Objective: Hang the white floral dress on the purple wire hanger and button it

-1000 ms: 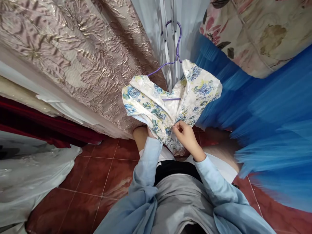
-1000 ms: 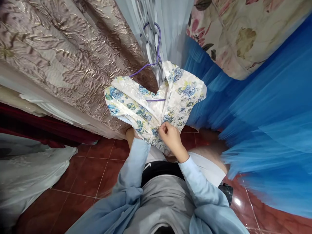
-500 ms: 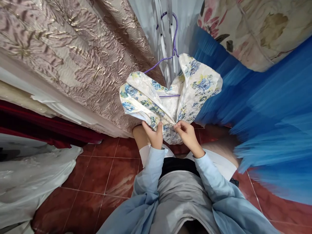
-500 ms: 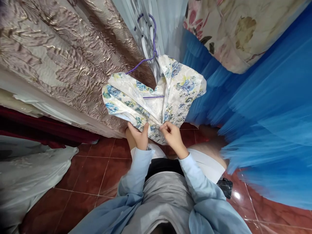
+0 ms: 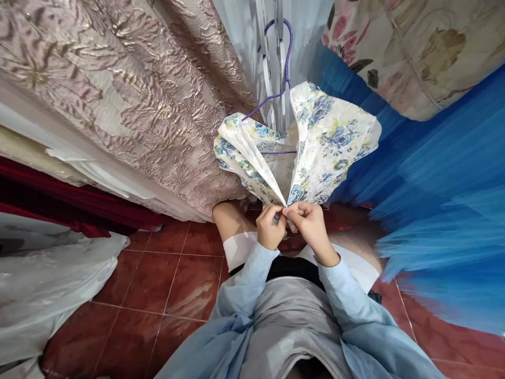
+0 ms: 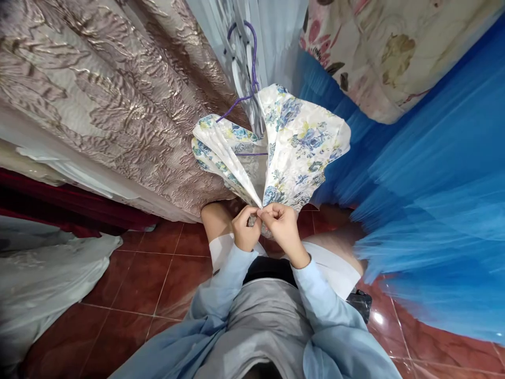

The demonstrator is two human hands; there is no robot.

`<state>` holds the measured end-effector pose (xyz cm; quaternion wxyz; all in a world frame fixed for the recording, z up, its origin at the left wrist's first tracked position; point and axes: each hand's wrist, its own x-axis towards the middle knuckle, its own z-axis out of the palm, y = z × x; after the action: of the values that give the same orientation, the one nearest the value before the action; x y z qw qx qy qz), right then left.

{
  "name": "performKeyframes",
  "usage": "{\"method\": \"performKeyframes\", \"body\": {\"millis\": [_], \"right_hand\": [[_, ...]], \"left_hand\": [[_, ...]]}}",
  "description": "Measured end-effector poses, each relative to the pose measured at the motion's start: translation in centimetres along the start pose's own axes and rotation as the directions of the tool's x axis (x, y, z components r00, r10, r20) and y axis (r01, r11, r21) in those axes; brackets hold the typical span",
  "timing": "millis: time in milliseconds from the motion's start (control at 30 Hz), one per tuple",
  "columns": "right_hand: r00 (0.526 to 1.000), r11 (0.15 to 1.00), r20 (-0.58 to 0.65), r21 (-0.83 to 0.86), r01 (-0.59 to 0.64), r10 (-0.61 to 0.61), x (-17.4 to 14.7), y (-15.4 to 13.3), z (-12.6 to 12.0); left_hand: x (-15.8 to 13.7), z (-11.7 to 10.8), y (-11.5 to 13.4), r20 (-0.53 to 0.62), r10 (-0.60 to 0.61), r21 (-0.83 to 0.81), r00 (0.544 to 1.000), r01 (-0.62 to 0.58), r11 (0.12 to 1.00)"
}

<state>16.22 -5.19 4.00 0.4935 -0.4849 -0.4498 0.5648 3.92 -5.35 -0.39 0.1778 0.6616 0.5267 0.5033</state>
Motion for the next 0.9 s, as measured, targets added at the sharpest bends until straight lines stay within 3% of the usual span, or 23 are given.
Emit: {"method": "performKeyframes", "body": {"millis": [100, 200, 433, 600, 667, 733, 800, 833, 900], "right_hand": [[0.997, 0.995, -0.075, 0.095, 0.027, -0.02, 1.2, -1.6, 0.0], [0.985, 0.989, -0.122, 0.057, 0.133, -0.125, 4.3, -4.3, 0.6], [0.909, 0.913, -0.086, -0.06, 0.403, -0.407, 13.4, -11.3, 2.4], [0.875, 0.878, -0.087, -0.091, 0.469, -0.477, 13.9, -12.8, 2.0], [0.87, 0.875, -0.1, -0.087, 0.475, -0.482, 13.0, -12.7, 1.6], [0.875, 0.881, -0.108, -0.086, 0.465, -0.472, 12.0, -12.5, 1.2], [0.877, 0.884, -0.113, -0.089, 0.459, -0.467, 11.2, -12.3, 1.1], [0.877, 0.884, -0.114, -0.09, 0.458, -0.466, 11.0, -12.2, 1.1], [0.876, 0.882, -0.112, -0.093, 0.461, -0.47, 10.9, -12.1, 1.0]], "left_hand": [[0.0, 0.0, 0.4, 0.077, -0.014, -0.005, 0.997, 0.014, 1.0], [-0.3, 0.1, 0.5, 0.155, -0.02, -0.006, 0.988, 0.021, 1.0], [-0.2, 0.6, 0.1, 0.26, -0.029, 0.082, 0.965, 0.008, 0.997], [0.9, 0.5, -1.2, 0.328, -0.012, 0.03, 0.945, 0.002, 1.0], [3.0, -0.6, -0.9, 0.232, 0.033, -0.04, 0.972, -0.024, 0.999], [6.3, -2.3, 0.4, 0.067, 0.109, -0.086, 0.992, -0.103, 0.991], [10.5, -4.1, 2.1, -0.071, 0.218, -0.072, 0.973, -0.223, 0.972], [12.7, -4.7, 3.0, -0.089, 0.275, -0.056, 0.957, -0.28, 0.958], [16.6, -5.5, 4.2, 0.002, 0.386, -0.021, 0.923, -0.386, 0.922]]}}
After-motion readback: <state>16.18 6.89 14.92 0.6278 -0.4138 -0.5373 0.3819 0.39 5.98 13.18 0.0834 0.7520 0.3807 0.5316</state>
